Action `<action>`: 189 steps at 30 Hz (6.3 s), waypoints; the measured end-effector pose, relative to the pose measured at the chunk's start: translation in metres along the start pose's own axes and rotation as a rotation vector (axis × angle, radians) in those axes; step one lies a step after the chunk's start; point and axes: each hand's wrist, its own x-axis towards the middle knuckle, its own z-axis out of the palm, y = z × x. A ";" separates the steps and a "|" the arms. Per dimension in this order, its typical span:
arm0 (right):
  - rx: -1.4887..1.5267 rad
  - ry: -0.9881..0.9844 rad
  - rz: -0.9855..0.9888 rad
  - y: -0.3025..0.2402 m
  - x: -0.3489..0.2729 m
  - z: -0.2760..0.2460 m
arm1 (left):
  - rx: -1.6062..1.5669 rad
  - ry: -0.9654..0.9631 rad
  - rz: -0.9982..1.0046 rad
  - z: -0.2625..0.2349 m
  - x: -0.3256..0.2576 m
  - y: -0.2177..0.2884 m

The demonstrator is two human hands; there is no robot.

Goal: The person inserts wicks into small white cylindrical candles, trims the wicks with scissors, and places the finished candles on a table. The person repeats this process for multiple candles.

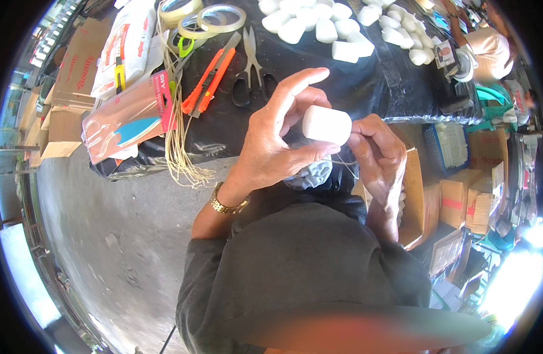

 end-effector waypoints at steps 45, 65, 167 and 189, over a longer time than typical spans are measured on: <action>-0.138 0.195 -0.238 0.015 0.011 0.020 | -0.603 0.082 -0.362 0.012 -0.019 -0.003; -0.067 0.162 -0.373 0.001 -0.003 0.020 | -0.059 0.128 -0.310 0.014 -0.019 -0.004; 1.288 0.101 0.046 0.019 -0.007 0.010 | 0.188 0.136 0.009 0.010 0.005 0.003; 0.703 -0.093 0.193 0.013 -0.005 0.034 | 0.159 0.109 0.151 0.035 0.003 -0.021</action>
